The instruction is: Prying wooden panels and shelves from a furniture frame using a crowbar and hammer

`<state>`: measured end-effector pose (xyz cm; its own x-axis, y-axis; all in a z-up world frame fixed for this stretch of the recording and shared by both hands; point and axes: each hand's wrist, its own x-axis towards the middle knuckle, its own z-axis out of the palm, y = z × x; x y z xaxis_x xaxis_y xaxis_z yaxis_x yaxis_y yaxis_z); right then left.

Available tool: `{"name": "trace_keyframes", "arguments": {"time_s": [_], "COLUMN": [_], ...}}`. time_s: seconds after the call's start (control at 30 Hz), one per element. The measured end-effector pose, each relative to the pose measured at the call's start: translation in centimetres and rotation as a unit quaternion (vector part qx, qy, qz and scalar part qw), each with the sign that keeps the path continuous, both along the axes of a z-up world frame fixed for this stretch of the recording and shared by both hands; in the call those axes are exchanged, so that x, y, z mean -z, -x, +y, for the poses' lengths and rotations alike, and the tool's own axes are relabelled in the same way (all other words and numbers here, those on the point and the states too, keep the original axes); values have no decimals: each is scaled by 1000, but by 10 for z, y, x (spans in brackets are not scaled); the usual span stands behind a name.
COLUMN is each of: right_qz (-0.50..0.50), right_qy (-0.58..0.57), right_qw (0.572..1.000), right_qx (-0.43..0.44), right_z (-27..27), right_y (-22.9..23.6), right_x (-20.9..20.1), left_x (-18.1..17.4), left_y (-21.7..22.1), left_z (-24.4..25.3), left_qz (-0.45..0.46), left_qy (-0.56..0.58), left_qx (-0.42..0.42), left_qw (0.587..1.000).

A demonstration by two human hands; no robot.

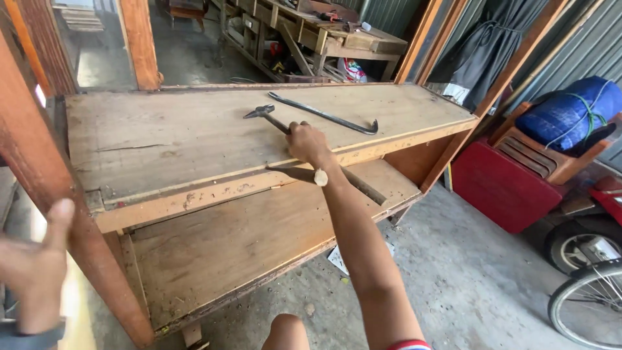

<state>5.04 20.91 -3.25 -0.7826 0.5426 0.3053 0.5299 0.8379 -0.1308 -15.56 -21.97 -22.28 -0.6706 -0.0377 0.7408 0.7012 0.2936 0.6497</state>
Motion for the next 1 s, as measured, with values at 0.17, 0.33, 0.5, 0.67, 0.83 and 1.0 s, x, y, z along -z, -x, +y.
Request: {"name": "trace_keyframes", "arguments": {"time_s": [0.17, 0.33, 0.5, 0.67, 0.83, 1.0], "right_qz": [-55, -31, 147, -100, -370, -332], "right_qy": [-19, 39, 388, 89, 38, 206], "right_qw": [998, 998, 866, 971, 928, 916], "right_qx": [7, -29, -280, -199, 28, 86], "right_z": [26, 26, -50, -159, -149, -178], "right_y": [60, 59, -44, -102, -57, -60], "right_x": [15, 0, -81, -131, -99, -110], "left_x": [-108, -49, -40, 8, 38, 10], "left_y": [-8, 34, 27, 64, 70, 64], "left_z": [6, 14, 11, 8, 15, 28], "left_qz": [-32, -16, -44, -91, -102, -153], "left_qy": [-31, -38, -9, 91, 67, 25], "left_qx": [264, 216, 206, 99, 151, 231], "left_qw": [964, 975, 978, 987, 981, 961]}}
